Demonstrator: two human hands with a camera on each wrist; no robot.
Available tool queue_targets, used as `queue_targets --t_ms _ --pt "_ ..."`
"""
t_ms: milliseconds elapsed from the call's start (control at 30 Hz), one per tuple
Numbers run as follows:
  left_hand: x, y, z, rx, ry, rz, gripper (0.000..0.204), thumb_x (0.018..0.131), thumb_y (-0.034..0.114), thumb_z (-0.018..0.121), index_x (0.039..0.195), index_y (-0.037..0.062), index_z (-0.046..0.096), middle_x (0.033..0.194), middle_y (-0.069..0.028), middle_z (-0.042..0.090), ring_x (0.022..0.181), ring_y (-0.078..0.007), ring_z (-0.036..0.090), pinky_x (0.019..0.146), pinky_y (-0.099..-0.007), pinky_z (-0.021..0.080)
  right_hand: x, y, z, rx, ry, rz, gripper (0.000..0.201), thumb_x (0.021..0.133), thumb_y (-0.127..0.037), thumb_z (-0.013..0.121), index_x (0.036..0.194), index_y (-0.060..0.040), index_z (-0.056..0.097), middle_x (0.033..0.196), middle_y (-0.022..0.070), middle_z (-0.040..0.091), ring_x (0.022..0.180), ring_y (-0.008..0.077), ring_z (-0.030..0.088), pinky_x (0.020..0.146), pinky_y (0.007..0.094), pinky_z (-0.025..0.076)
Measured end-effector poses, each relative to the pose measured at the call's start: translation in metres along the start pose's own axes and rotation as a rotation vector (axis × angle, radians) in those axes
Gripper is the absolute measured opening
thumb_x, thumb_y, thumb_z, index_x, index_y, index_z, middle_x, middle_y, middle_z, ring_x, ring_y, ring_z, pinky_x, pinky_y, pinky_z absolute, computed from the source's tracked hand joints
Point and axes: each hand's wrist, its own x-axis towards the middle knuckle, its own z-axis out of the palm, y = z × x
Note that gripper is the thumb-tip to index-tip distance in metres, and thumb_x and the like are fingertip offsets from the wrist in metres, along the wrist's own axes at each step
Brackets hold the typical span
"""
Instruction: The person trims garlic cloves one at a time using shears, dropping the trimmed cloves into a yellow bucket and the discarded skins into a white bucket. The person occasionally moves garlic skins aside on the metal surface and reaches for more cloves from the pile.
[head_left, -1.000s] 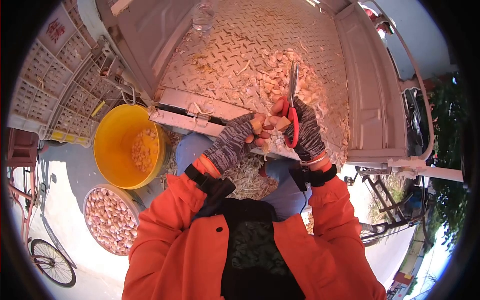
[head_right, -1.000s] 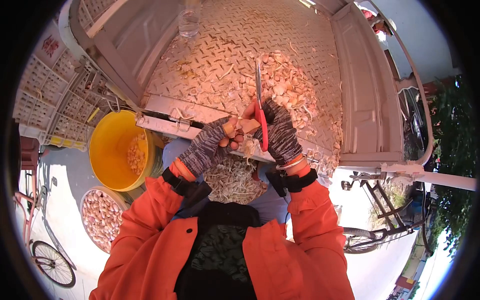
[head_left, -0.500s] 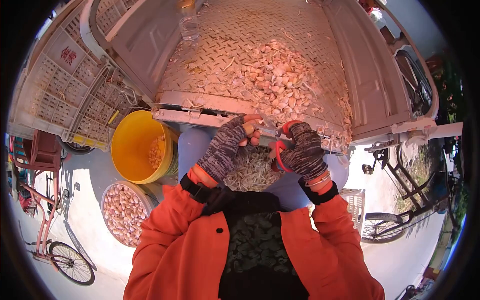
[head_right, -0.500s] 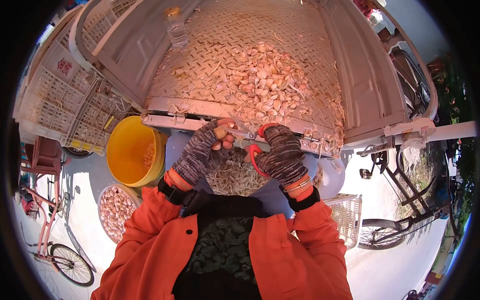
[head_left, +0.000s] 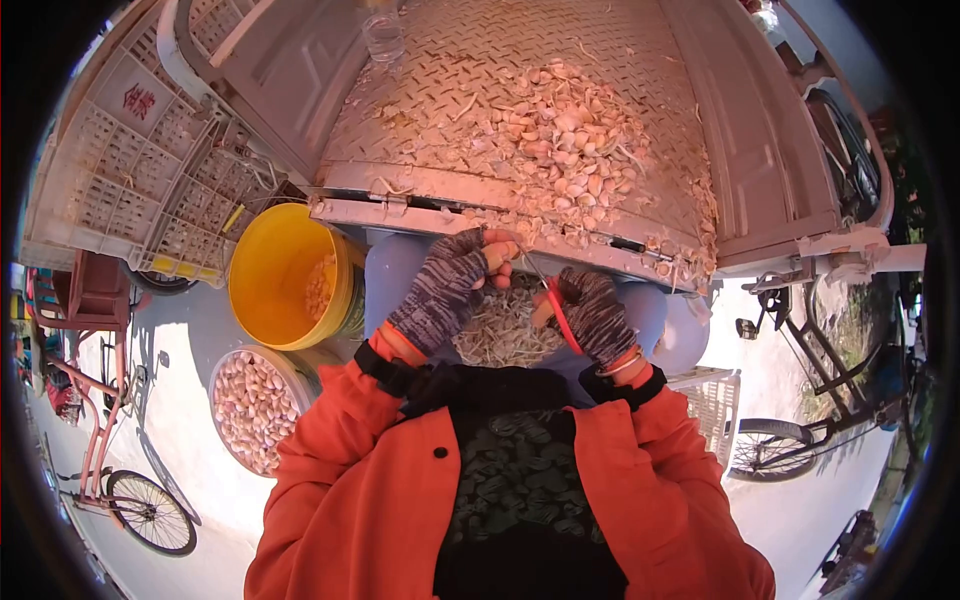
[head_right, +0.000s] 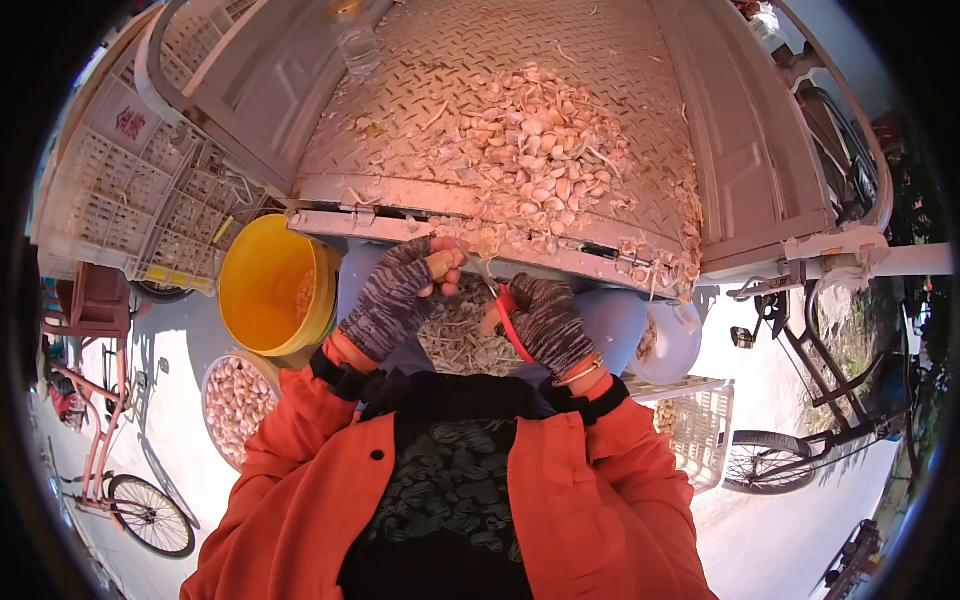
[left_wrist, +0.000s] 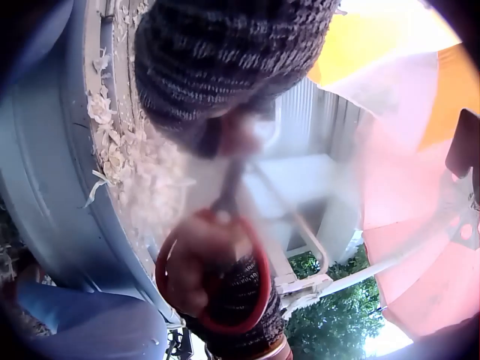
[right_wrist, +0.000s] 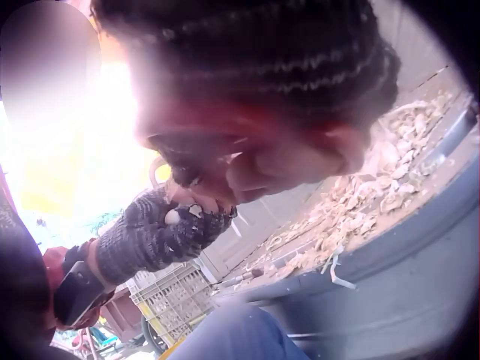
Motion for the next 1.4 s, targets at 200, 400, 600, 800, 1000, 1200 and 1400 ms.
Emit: queue_targets --t_ms 200,400,600,800,1000,1200,1400 --pt "-0.016 0.052 -0.113 0.119 0.401 0.346 0.024 0.086 0.01 0.061 0.107 0.0001 0.057 0.08 -0.0009 0.056 0.069 -0.0075 0.051 0.063 -0.0165 0.043 -0.005 0.016 -0.004 0.167 0.115 0.358 0.017 0.075 -0.013 0.072 0.08 -0.0038 0.059 0.07 -0.0009 0.056 0.066 0.009 0.052 0.06 0.0252 0.045" --pt "-0.058 0.043 -0.354 1.223 1.093 0.225 0.028 0.088 0.017 0.058 0.112 0.0026 0.059 0.093 -0.0066 0.059 0.084 -0.0171 0.055 0.082 -0.0285 0.044 0.005 0.053 -0.017 0.452 0.335 0.555 0.012 0.082 -0.004 0.063 0.09 0.0003 0.056 0.082 0.004 0.061 0.074 0.0122 0.056 0.071 0.026 0.047" --pt "-0.013 0.058 -0.091 1.528 0.581 0.877 0.024 0.084 0.007 0.056 0.107 0.0039 0.063 0.105 -0.0123 0.061 0.101 -0.0288 0.054 0.093 -0.0386 0.039 0.001 0.105 -0.002 0.68 0.572 0.534 0.021 0.095 -0.019 0.048 0.09 -0.0003 0.056 0.08 0.0062 0.059 0.072 0.0151 0.06 0.067 0.0266 0.052" --pt "0.131 -0.021 0.021 1.591 -0.016 0.794 0.025 0.076 0.011 0.065 0.099 0.0017 0.063 0.095 -0.0171 0.061 0.093 -0.0337 0.056 0.087 -0.0411 0.044 -0.008 0.076 -0.002 0.61 0.448 0.428 0.025 0.097 -0.022 0.043 0.099 0.0007 0.054 0.088 0.0105 0.059 0.073 0.0226 0.063 0.066 0.0304 0.054" --pt "0.155 -0.031 0.044 1.887 -0.079 0.609 0.034 0.078 0.015 0.064 0.108 -0.0002 0.058 0.095 -0.02 0.06 0.092 -0.0352 0.058 0.082 -0.0413 0.047 -0.039 0.092 -0.01 0.516 0.428 0.356 0.017 0.094 -0.013 0.048 0.1 0.0014 0.053 0.09 0.0104 0.059 0.081 0.0244 0.063 0.072 0.0353 0.055" --pt "0.122 -0.027 0.029 1.742 -0.047 0.339 0.029 0.08 0.01 0.066 0.106 0.0006 0.057 0.088 -0.012 0.06 0.076 -0.0214 0.06 0.072 -0.031 0.05 -0.045 0.09 -0.011 0.411 0.505 0.252 0.025 0.074 -0.001 0.065 0.098 0.0038 0.058 0.084 0.0136 0.064 0.078 0.024 0.065 0.066 0.0328 0.051" --pt "0.074 -0.039 0.058 -0.192 -0.059 -0.027 0.017 0.086 0.006 0.061 0.102 0.0018 0.056 0.091 -0.0047 0.056 0.082 -0.0157 0.057 0.071 -0.0249 0.052 -0.048 0.057 -0.024 0.225 0.48 0.096 0.032 0.071 -0.003 0.069 0.1 -0.0001 0.057 0.081 0.0092 0.061 0.069 0.0184 0.061 0.061 0.0274 0.048"
